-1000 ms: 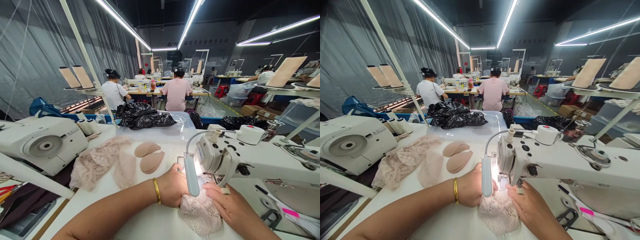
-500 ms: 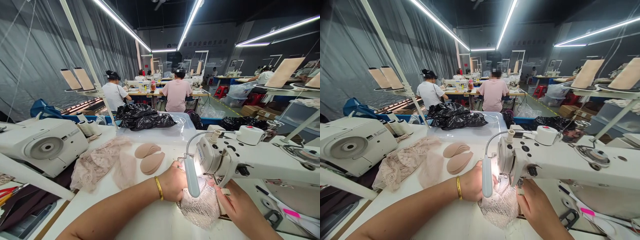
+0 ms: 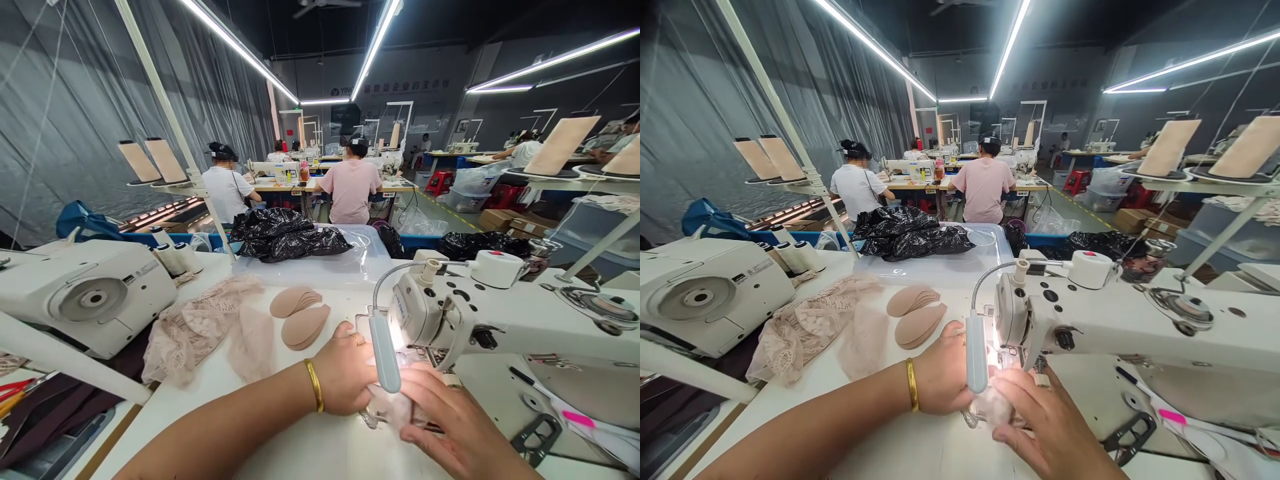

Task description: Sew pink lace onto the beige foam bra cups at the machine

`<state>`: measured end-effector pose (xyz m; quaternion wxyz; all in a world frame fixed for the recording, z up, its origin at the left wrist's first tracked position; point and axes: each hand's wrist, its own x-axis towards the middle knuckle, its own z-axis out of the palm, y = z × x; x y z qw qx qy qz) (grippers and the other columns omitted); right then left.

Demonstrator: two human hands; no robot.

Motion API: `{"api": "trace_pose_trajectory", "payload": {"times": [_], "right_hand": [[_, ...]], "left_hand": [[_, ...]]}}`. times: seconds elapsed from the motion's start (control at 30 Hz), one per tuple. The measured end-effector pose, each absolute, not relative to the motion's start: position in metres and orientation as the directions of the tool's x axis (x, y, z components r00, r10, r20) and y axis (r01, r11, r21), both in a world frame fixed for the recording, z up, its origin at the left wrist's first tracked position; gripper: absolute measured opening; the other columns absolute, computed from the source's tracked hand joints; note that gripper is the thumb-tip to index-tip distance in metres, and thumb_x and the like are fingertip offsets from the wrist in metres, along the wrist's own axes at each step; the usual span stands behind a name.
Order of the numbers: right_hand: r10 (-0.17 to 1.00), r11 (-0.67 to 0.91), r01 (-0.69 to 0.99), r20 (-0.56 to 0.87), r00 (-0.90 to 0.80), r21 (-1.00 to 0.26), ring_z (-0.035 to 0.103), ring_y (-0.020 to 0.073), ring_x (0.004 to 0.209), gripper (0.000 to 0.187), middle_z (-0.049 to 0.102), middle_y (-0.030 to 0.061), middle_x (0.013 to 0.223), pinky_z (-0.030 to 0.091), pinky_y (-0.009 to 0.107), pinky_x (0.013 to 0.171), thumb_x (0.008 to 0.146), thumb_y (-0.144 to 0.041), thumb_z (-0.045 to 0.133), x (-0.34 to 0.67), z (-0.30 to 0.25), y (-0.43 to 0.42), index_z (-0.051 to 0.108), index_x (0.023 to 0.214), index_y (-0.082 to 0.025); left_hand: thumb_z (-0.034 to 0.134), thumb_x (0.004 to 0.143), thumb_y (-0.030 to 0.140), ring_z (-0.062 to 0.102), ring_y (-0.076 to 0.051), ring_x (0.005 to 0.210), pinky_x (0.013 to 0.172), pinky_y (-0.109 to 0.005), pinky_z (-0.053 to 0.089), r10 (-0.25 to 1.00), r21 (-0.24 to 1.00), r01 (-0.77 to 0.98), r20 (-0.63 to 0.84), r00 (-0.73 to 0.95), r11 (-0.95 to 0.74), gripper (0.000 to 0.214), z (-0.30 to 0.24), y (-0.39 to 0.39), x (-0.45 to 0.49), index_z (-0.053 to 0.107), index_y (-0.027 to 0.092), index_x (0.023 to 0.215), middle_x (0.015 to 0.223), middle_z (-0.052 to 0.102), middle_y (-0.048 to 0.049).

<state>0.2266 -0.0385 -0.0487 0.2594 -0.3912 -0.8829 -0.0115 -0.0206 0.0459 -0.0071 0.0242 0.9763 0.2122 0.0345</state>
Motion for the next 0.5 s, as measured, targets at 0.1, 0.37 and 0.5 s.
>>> {"api": "trace_pose_trajectory", "payload": {"times": [0.1,0.37,0.5], "right_hand": [[0.689,0.675,0.731,0.442,-0.575,-0.100,0.072,0.0253,0.106,0.029,0.074,0.0083,0.121,0.060,0.036,0.084,0.103,-0.029,0.060,0.226,-0.058,-0.035,0.060,0.131,-0.024],[0.802,0.513,0.846,0.433,-0.412,-0.144,0.070,0.0269,0.108,0.035,0.077,0.0065,0.110,0.059,0.038,0.087,0.106,-0.020,0.041,0.246,-0.066,-0.028,0.071,0.122,-0.030],[0.896,0.403,0.841,0.345,-0.282,-0.361,0.068,0.0269,0.118,0.042,0.073,0.0081,0.127,0.061,0.036,0.090,0.111,-0.034,0.036,0.250,-0.053,-0.028,0.077,0.111,-0.031]], "left_hand": [[0.058,0.091,0.040,0.058,-0.029,0.090,0.093,-0.050,0.035,0.529,0.010,0.529,-0.021,0.848,-0.848,0.029,-0.007,0.033,-0.014,0.068,0.015,0.101,0.099,0.067,-0.0129],[0.068,0.081,0.074,0.056,-0.034,0.100,0.090,-0.050,0.038,0.469,0.090,0.485,-0.153,0.870,-0.870,0.069,0.005,0.026,-0.024,0.064,0.018,0.120,0.113,0.064,-0.0154],[0.080,0.075,0.063,0.055,-0.037,0.112,0.091,-0.048,0.037,0.347,0.232,0.378,-0.165,0.923,-0.896,0.067,0.014,0.039,-0.036,0.060,0.020,0.122,0.133,0.061,-0.0157]]}}
